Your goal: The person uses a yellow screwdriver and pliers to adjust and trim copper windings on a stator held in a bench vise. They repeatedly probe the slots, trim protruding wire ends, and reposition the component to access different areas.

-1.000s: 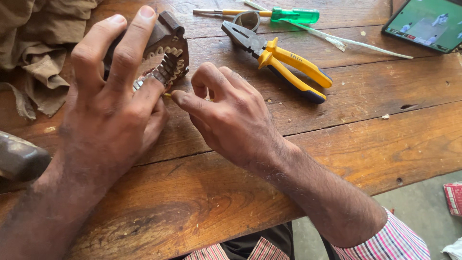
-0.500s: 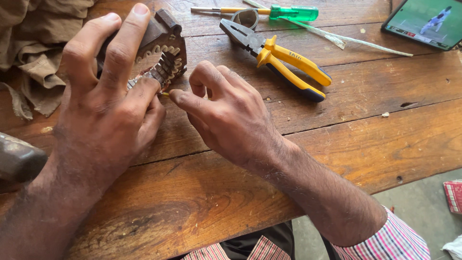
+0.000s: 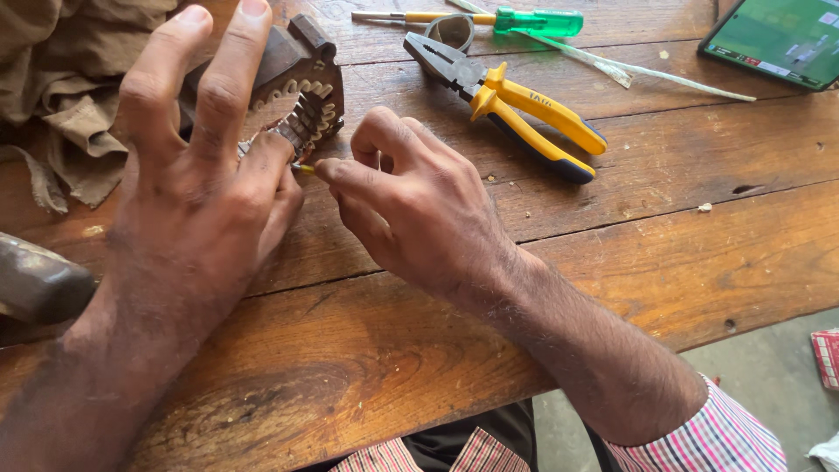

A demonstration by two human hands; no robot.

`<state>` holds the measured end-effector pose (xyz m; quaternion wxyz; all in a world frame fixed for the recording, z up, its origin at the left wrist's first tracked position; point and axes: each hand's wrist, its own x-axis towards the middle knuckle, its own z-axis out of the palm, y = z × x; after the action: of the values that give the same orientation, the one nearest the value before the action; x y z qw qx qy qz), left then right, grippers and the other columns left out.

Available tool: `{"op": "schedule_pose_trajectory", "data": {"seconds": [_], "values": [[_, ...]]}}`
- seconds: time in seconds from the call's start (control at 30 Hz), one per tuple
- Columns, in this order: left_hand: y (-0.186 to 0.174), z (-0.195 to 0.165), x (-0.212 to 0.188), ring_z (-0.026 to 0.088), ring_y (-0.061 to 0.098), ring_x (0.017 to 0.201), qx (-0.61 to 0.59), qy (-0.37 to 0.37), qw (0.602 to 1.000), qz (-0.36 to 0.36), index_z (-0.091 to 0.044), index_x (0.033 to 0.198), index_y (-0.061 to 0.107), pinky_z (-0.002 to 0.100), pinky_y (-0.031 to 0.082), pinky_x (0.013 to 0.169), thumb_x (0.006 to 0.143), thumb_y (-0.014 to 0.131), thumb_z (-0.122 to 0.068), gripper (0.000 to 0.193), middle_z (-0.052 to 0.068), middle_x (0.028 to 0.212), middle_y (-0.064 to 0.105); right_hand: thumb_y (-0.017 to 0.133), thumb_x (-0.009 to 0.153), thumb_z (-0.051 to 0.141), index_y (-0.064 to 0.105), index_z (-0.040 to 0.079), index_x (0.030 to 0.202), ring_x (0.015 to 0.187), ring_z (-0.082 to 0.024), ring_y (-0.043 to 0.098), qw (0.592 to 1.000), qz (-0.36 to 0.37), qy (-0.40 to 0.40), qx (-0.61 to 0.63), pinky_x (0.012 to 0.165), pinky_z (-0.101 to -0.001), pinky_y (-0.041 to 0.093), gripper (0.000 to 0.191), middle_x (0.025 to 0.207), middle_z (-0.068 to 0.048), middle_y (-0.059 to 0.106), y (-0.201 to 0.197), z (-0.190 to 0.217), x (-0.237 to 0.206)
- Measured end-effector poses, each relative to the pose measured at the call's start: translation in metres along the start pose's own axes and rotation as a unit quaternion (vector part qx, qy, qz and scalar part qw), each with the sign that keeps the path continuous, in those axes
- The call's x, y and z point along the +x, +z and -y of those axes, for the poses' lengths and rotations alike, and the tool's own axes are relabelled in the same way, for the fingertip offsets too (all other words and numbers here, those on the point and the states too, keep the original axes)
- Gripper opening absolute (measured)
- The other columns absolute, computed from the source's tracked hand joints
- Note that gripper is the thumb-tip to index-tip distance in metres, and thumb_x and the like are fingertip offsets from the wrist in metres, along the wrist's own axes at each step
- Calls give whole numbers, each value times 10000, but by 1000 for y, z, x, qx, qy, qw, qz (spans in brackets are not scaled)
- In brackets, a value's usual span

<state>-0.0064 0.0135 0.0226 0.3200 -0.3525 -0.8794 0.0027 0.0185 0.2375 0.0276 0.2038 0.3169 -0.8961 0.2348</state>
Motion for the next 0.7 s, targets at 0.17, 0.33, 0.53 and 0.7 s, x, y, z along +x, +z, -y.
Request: {"op": "schedule_pose_trajectory", "data": {"seconds": [0.17, 0.33, 0.53, 0.7], "values": [[0, -1, 0, 317, 190, 1530, -1, -7, 1000, 12, -20, 993, 781, 416, 522, 1198, 915, 905, -166, 206, 134, 1643, 266, 778, 918, 96, 700, 97, 1241, 973, -252, 631, 1000, 11, 11, 11, 823, -408, 564, 333, 1056, -92, 559, 0, 0, 0], [-3, -2, 0, 271, 199, 1523, 27, -4, 1000, -4, -73, 947, 772, 538, 452, 1106, 840, 904, -207, 216, 79, 1640, 274, 779, 909, 89, 698, 98, 1227, 962, -266, 633, 1000, 8, 9, 17, 811, -416, 561, 328, 1052, -102, 561, 0, -1, 0], [-10, -4, 6, 292, 226, 1490, -4, -9, 1000, 12, -53, 952, 789, 521, 491, 1104, 786, 944, -167, 255, 95, 1627, 293, 778, 917, 78, 691, 96, 1236, 965, -272, 638, 1000, 6, 6, 27, 810, -411, 561, 331, 1062, -103, 562, 0, -2, -1], [-10, -4, 11, 333, 237, 1489, -31, -19, 999, 33, -29, 993, 819, 351, 617, 1020, 736, 950, -176, 323, 141, 1625, 311, 788, 902, 86, 696, 95, 1234, 956, -269, 636, 1000, 3, 5, 21, 809, -411, 562, 345, 1053, -101, 560, 0, -1, 0]]}}
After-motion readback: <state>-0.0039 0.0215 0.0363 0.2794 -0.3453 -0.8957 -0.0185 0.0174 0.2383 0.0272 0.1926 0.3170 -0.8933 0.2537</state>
